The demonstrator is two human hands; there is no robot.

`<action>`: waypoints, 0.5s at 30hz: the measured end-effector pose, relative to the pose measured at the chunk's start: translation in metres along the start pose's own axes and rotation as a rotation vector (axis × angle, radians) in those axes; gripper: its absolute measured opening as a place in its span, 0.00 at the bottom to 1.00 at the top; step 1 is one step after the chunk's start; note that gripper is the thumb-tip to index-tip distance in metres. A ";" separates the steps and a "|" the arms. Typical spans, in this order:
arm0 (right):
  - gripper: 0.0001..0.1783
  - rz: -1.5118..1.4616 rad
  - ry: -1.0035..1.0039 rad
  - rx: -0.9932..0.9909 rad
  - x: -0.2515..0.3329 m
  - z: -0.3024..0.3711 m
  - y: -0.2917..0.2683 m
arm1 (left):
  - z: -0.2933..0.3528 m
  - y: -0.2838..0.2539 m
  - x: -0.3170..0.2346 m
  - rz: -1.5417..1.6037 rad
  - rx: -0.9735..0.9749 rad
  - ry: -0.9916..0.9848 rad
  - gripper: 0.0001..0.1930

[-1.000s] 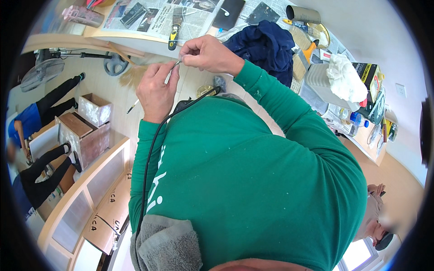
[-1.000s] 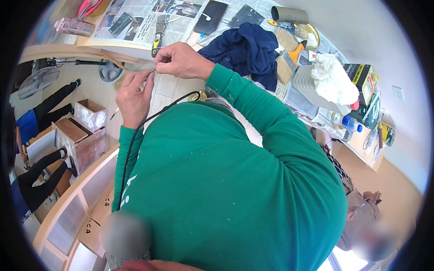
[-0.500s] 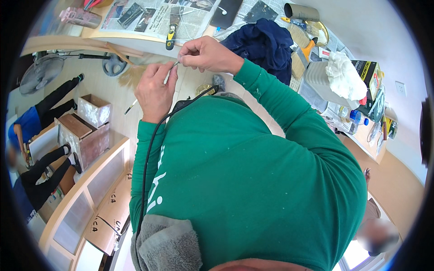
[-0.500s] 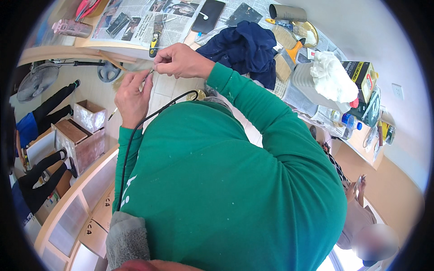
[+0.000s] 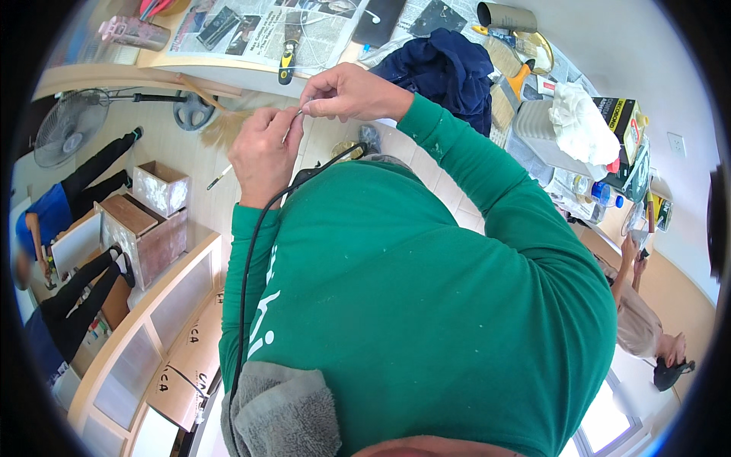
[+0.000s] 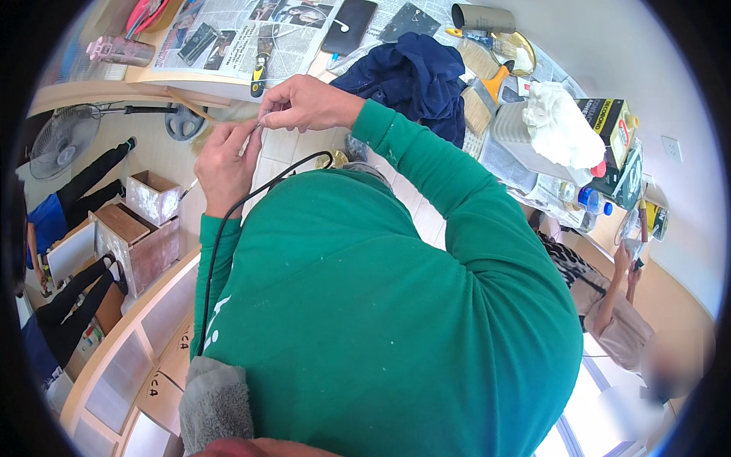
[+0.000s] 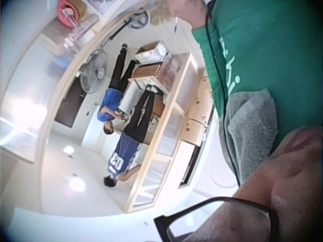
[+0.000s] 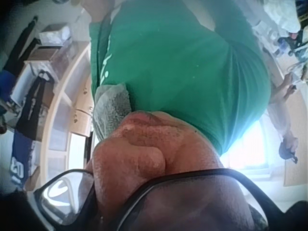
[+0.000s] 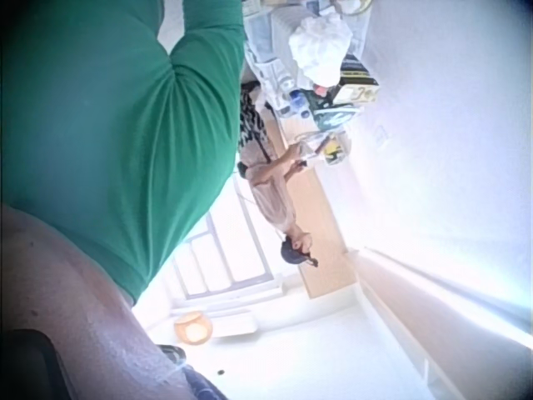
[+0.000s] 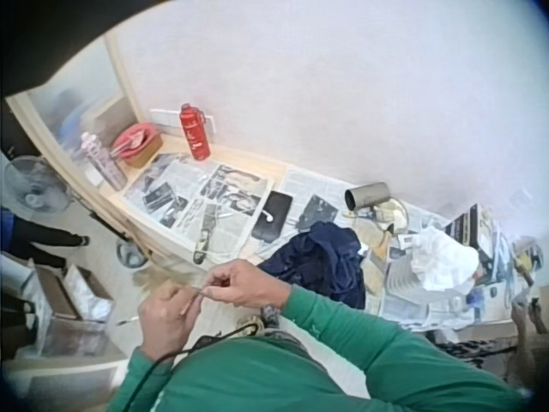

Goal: The person handles a small stick, then picks up a small container and walks to a cabinet. They open the cabinet, retrieve a paint bucket, and pour some of its contents into the small container.

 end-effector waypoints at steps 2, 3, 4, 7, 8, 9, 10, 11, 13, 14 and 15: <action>0.16 0.064 -0.010 0.003 0.003 0.000 -0.002 | 0.000 -0.001 0.000 -0.005 -0.001 0.018 0.07; 0.16 0.058 -0.007 0.005 0.004 0.001 -0.003 | 0.001 -0.002 0.000 -0.007 -0.002 0.027 0.08; 0.15 0.051 -0.001 0.000 0.004 0.002 -0.004 | 0.001 -0.001 0.000 -0.005 0.003 0.029 0.07; 0.15 0.298 -0.225 -0.126 -0.003 -0.002 -0.006 | 0.002 0.002 0.000 -0.016 0.021 0.037 0.07; 0.16 0.325 -0.246 -0.186 -0.006 -0.003 -0.005 | 0.002 0.003 0.001 -0.032 0.030 0.041 0.07; 0.16 0.351 -0.267 -0.246 -0.007 -0.004 -0.004 | 0.001 0.003 0.002 -0.048 0.038 0.044 0.07; 0.16 0.380 -0.288 -0.310 -0.008 -0.004 -0.005 | 0.000 0.002 0.001 -0.031 0.027 0.016 0.07; 0.16 0.356 -0.263 -0.382 -0.014 -0.006 -0.012 | -0.001 -0.001 0.001 -0.013 0.016 -0.013 0.07; 0.15 0.303 -0.213 -0.522 -0.021 -0.008 -0.029 | 0.000 -0.002 0.002 0.011 0.019 -0.070 0.07; 0.14 0.261 -0.171 -0.476 -0.021 -0.006 -0.030 | 0.001 -0.003 0.004 0.018 0.034 -0.097 0.07; 0.14 0.219 -0.128 -0.430 -0.020 -0.004 -0.031 | 0.002 -0.003 0.006 0.026 0.049 -0.125 0.07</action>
Point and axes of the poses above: each hand's wrist, its own z-axis away from the middle knuckle, its own y-axis out of the palm, x = y × z, the point moved 2 cm from there along -z, towards the middle knuckle, and after that the axes turned 9 degrees about y, right-handed, at the moved point
